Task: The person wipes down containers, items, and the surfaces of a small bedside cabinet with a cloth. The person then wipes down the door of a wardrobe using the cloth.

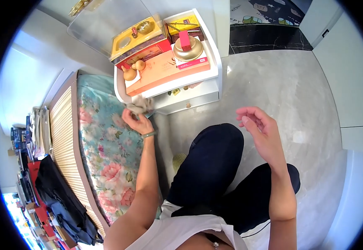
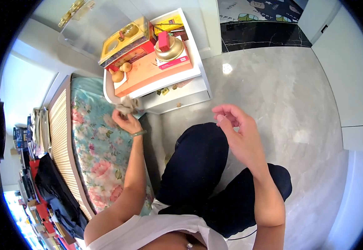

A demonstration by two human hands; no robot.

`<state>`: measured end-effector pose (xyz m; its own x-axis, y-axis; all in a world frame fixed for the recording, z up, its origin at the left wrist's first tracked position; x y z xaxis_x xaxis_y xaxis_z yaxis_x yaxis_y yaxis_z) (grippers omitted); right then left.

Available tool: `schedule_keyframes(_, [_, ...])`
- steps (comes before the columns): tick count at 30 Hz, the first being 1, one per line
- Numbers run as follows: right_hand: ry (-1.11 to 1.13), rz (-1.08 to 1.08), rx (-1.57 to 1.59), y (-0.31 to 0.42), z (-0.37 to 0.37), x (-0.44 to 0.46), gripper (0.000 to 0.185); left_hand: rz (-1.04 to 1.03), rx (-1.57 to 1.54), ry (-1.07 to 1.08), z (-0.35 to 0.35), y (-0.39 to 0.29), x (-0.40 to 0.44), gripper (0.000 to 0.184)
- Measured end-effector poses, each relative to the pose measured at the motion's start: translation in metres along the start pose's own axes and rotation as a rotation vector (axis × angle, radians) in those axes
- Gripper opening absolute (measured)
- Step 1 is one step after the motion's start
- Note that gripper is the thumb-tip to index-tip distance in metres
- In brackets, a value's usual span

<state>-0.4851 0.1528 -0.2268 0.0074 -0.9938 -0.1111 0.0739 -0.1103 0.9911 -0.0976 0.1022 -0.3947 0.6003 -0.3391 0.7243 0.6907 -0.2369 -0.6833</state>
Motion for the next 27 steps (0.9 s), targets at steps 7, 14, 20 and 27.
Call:
schedule_keyframes(7, [0.010, -0.034, 0.000, -0.001, -0.006, 0.000, 0.020, -0.023, 0.165, 0.210, 0.002, 0.045, -0.056, 0.027])
schedule_keyframes(14, [0.013, -0.004, -0.027, -0.001, -0.009, -0.002, 0.020, -0.233, 0.411, 0.557, 0.030, 0.060, -0.052, 0.033])
schedule_keyframes(20, [-0.029, -0.005, -0.015, -0.001, -0.004, -0.001, 0.020, 0.169, 0.711, 1.241, 0.067, 0.112, -0.102, 0.026])
schedule_keyframes(27, [0.016, -0.009, -0.021, -0.001, -0.009, -0.005, 0.020, -0.132, 0.440, 0.547, 0.027, 0.008, -0.024, 0.068])
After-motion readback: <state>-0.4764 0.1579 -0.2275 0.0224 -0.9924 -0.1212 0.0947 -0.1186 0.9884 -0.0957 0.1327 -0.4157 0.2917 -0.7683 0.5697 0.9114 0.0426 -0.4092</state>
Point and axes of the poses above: each hand's wrist, its own x-axis towards the middle knuckle, its own z-axis out of the back of the hand, y = z × x, the point moved 1 cm from there along x, towards the middle knuckle, and after that the axes turned 6 degrees about -y, right-handed, at the moved point
